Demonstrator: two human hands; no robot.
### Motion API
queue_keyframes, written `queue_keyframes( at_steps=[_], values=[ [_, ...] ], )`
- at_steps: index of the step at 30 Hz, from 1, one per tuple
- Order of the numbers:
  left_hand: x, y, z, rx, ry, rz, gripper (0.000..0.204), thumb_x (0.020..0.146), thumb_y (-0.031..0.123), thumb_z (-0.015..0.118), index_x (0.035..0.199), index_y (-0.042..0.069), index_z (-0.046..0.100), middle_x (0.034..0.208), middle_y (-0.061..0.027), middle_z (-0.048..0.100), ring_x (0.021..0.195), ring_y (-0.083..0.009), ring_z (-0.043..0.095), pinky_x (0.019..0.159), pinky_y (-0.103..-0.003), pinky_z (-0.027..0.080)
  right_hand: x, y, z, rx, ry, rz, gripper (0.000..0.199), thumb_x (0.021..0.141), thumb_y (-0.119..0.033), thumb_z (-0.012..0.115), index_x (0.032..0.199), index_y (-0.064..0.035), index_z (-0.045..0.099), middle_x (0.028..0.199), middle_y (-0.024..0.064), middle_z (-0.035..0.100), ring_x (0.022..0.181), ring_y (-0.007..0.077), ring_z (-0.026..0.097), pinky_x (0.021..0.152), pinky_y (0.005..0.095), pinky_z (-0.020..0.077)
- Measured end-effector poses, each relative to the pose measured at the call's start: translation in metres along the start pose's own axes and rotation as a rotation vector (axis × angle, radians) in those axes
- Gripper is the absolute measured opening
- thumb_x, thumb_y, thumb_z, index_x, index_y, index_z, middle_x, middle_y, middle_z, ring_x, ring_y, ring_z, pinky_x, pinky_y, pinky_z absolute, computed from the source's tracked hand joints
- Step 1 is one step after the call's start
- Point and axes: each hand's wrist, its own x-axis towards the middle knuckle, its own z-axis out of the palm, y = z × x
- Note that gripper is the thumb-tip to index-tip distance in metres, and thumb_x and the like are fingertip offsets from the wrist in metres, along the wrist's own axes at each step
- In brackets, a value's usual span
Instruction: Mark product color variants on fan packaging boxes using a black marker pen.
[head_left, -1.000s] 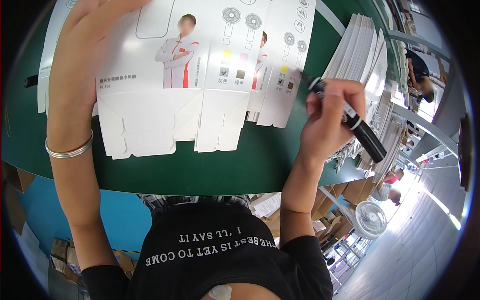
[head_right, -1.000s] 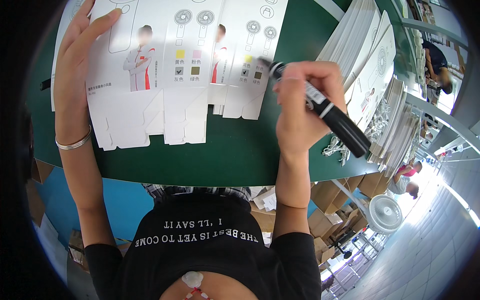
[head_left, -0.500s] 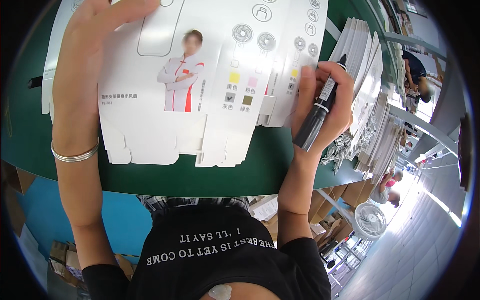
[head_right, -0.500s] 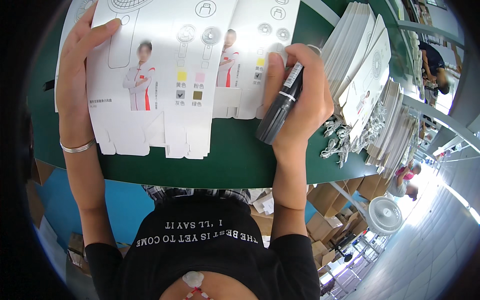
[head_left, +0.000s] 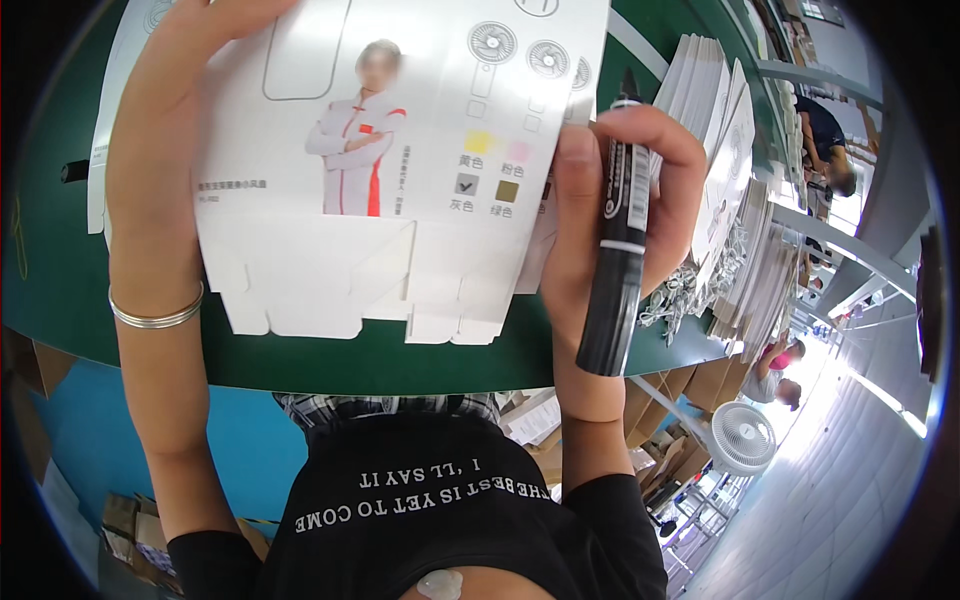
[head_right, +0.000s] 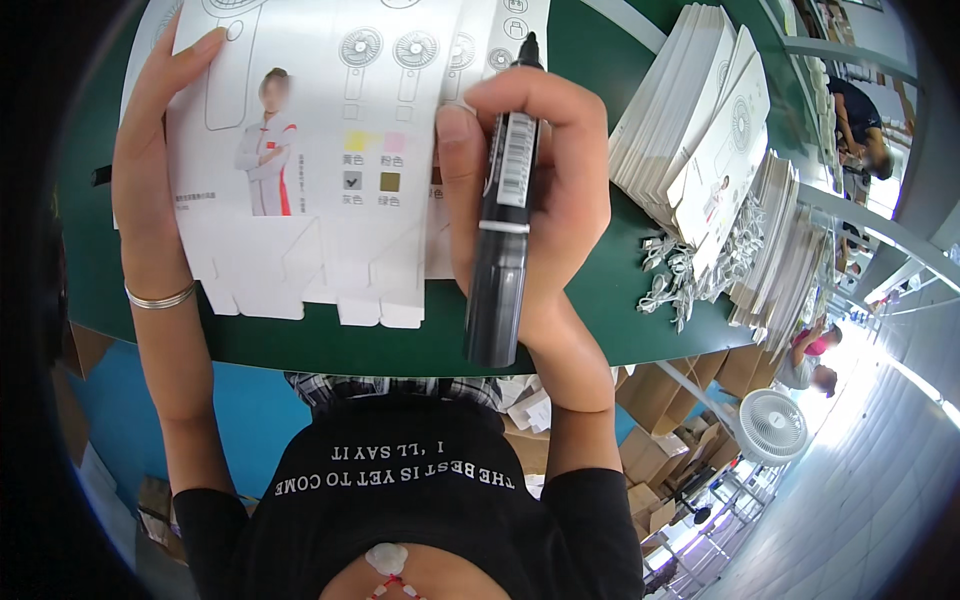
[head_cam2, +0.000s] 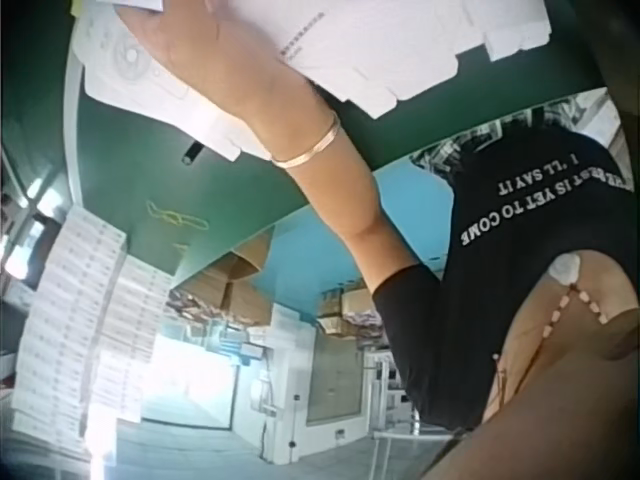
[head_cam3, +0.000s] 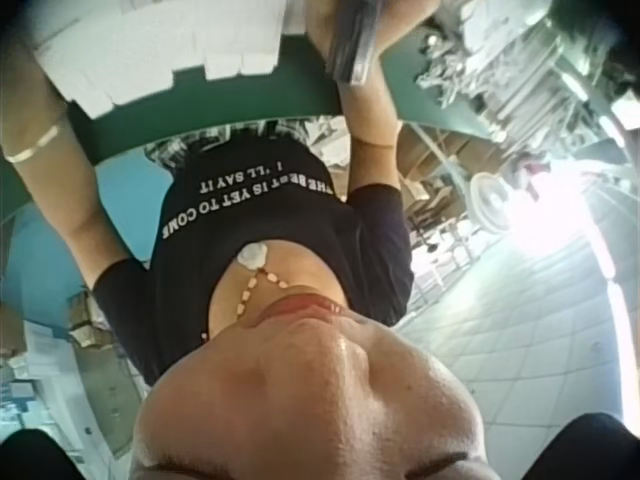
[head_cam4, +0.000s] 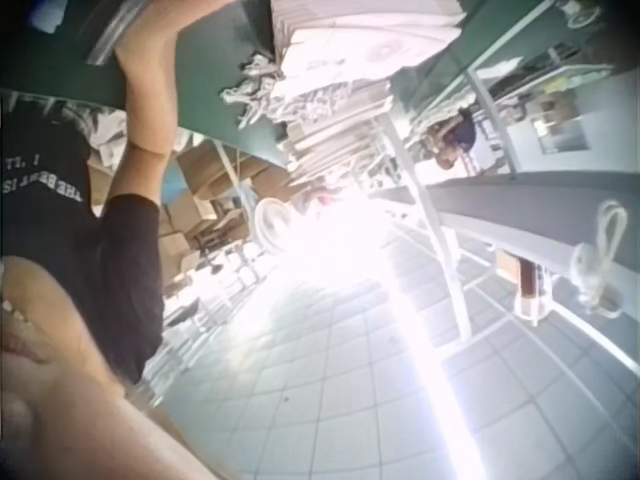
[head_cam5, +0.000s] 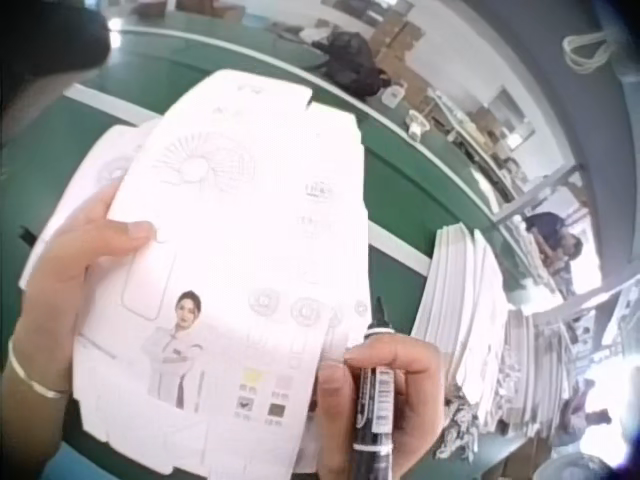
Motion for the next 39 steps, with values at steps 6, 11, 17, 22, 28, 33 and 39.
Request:
queue_keyframes(
  at_steps=[6,11,17,22,28,33,39],
  values=[
    [0.001,-0.005,-0.008,0.173,0.011,0.046,0.071,0.082,0.001,0.052,0.146,-0.011,0.024,0.135,-0.0279,0.049,0.124,-0.025,0.054,0.101,-0.03,0.045,0.009,0.012,-0.026,0.128,0.144,0.052,0.034,0.099,-0.023,0.051,0.112,0.0076,0.057,0.069,0.0104,0.063,0.047,0.0095,0.05,0.046,0.0196,0.0385],
    [0.01,-0.011,-0.016,0.275,-0.084,0.08,0.071,0.081,-0.004,0.05,0.146,-0.011,0.024,0.138,-0.0258,0.049,0.126,-0.025,0.052,0.102,-0.03,0.042,0.004,0.021,-0.035,0.241,0.132,0.294,0.011,0.088,-0.006,0.063,0.088,0.0045,0.06,0.067,0.0029,0.06,0.053,0.005,0.051,0.049,0.0183,0.0394],
    [0.006,-0.014,-0.018,0.304,-0.043,0.013,0.067,0.083,-0.005,0.049,0.146,-0.009,0.027,0.137,-0.0242,0.051,0.124,-0.0251,0.054,0.101,-0.03,0.044,0.004,0.028,-0.032,0.172,0.136,0.285,0.007,0.081,0.002,0.063,0.078,0.0015,0.056,0.068,0.0015,0.059,0.057,0.003,0.05,0.053,0.0176,0.0413],
    [0.008,-0.015,-0.018,0.289,-0.077,0.029,0.066,0.083,-0.004,0.049,0.145,-0.01,0.027,0.134,-0.0251,0.053,0.117,-0.024,0.059,0.094,-0.029,0.049,0.003,0.029,-0.033,0.114,0.105,0.31,0.008,0.08,0.002,0.063,0.077,0.0012,0.056,0.067,0.0013,0.059,0.057,0.0034,0.051,0.053,0.0176,0.0415],
    [0.006,-0.015,-0.021,0.132,-0.122,-0.012,0.062,0.084,-0.003,0.051,0.141,-0.013,0.031,0.129,-0.0264,0.056,0.108,-0.022,0.064,0.087,-0.027,0.053,0.004,0.032,-0.031,0.093,0.156,0.236,0.006,0.084,-0.001,0.063,0.082,0.001,0.058,0.069,0.0042,0.061,0.055,0.0052,0.052,0.055,0.0177,0.0414],
    [0.006,-0.01,-0.02,0.075,-0.096,-0.087,0.055,0.084,-0.002,0.052,0.136,-0.014,0.038,0.124,-0.0259,0.06,0.106,-0.0225,0.065,0.089,-0.028,0.052,0.011,0.039,-0.03,-0.029,0.217,0.132,0.017,0.09,-0.014,0.068,0.099,-0.0006,0.061,0.075,0.0072,0.064,0.059,0.008,0.055,0.058,0.0196,0.0437],
    [0.006,-0.008,-0.023,-0.094,-0.097,-0.144,0.055,0.084,0.001,0.053,0.134,-0.015,0.039,0.125,-0.0277,0.058,0.107,-0.0246,0.065,0.091,-0.029,0.052,0.011,0.037,-0.029,-0.22,0.042,0.151,0.021,0.085,-0.005,0.072,0.102,-0.0037,0.059,0.082,0.0014,0.06,0.071,0.006,0.052,0.064,0.0202,0.0424]
  ],
)
